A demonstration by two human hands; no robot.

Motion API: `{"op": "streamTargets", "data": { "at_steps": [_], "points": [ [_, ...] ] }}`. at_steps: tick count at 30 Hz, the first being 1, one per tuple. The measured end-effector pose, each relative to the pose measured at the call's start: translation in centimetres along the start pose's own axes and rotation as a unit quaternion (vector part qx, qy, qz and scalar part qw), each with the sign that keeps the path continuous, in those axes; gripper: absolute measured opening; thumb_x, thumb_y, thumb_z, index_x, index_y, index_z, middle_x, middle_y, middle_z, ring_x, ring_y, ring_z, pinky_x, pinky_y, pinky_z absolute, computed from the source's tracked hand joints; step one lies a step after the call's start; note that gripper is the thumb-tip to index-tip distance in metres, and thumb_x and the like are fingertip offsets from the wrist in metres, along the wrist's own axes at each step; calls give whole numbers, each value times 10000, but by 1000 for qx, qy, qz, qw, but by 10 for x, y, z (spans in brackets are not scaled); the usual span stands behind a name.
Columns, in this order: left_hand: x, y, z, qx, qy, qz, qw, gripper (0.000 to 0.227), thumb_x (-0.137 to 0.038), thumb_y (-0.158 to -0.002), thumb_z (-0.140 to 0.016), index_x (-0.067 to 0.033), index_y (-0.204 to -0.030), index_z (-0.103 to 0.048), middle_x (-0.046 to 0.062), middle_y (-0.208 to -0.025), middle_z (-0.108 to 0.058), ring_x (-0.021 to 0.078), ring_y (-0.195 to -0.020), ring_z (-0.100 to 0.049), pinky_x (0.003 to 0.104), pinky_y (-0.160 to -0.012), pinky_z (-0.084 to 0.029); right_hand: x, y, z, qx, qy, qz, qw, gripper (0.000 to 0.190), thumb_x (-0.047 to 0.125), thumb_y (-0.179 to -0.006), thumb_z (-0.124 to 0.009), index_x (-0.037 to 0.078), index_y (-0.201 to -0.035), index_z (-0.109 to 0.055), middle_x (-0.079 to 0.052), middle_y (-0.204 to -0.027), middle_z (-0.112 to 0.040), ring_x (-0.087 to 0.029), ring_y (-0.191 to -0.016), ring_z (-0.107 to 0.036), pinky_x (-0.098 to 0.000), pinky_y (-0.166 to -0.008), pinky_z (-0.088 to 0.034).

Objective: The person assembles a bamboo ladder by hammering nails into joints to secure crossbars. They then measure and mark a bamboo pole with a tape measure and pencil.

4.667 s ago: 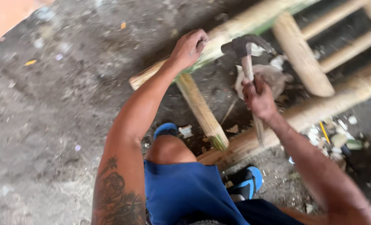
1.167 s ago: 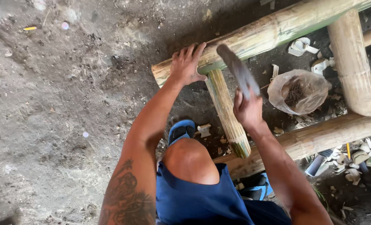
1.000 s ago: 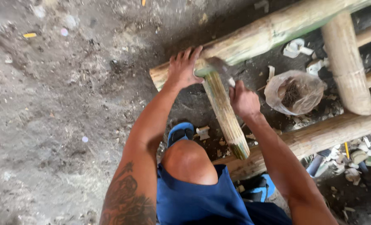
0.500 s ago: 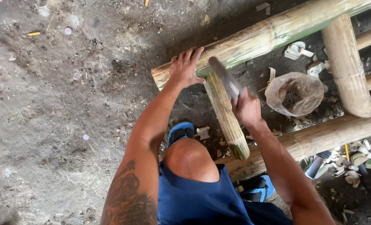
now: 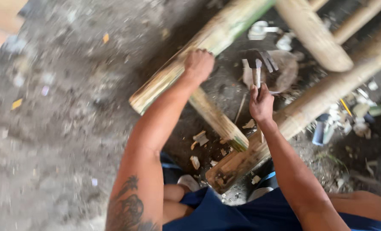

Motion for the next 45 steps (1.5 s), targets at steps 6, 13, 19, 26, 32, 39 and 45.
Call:
{"op": "streamTargets", "data": {
  "at_steps": [6, 13, 19, 26, 32, 39, 45],
  "points": [
    [-189, -56, 19, -53, 141, -248, 957, 227, -20, -960, -546, -4, -1138, -687, 191, -1151, -705, 326, -1011, -717, 433, -809, -594, -30, 41, 102, -133, -6, -141, 981, 278, 275, -1074, -620, 6, -1019, -580, -182, -739, -618, -299, -651, -599, -428, -628, -496],
    [-277, -157, -35, 84, -19, -228, 970, 320, -123, -1017, -524, -115, -1292, -687, 108, -1294, -692, 287, -1162, -698, 476, -908, -578, -65, 162, 140, -209, 22, -369, 905, 314, 289, -1074, -620, -4, -971, -571, -160, -720, -611, -214, -633, -584, -407, -603, -477],
    [-297, -179, -65, -29, 42, -234, 971, 244, -150, -1011, -539, -110, -1216, -666, 139, -1342, -592, 370, -1132, -660, 508, -882, -569, -72, 234, 118, -223, -58, -458, 859, 294, 305, -1021, -598, 28, -932, -554, -118, -670, -602, -176, -593, -570, -397, -541, -478],
    [-260, -132, -16, -54, 188, -172, 966, 229, -170, -941, -628, -265, -1102, -760, 119, -1018, -749, 361, -937, -727, 498, -777, -583, -52, 264, 110, -240, -38, -453, 858, 376, 312, -1032, -636, -14, -893, -513, -184, -660, -523, -222, -587, -444, -415, -573, -449],
    [-237, -75, 34, -28, 242, -119, 963, 122, -299, -914, -714, -216, -996, -750, 138, -933, -748, 354, -868, -724, 473, -731, -581, -3, 274, 114, -278, -47, -414, 865, 346, 307, -1027, -646, -1, -907, -546, -179, -668, -532, -249, -581, -446, -414, -573, -451],
    [-222, -55, 63, -98, 324, -179, 924, 167, -300, -884, -766, -151, -909, -696, 104, -866, -763, 344, -802, -728, 475, -693, -562, 50, 308, 103, -303, -51, -447, 840, 339, 311, -1013, -658, 0, -916, -567, -202, -659, -553, -303, -558, -465, -431, -577, -455],
    [-262, 68, 3, 110, 355, -363, 854, 189, -214, -991, -635, -194, -1179, -643, 15, -940, -772, 214, -725, -750, 388, -577, -619, 67, 340, 82, -276, -36, -486, 829, 371, 380, -1025, -590, 18, -941, -592, -260, -729, -600, -482, -683, -564, -521, -627, -461]
  ]
}}
Point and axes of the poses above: each hand's wrist, its own y-axis away from the middle knuckle, its own z-axis out of the back of the hand, x = y × z, the point moved 7 cm from there along -y, towards the middle knuckle
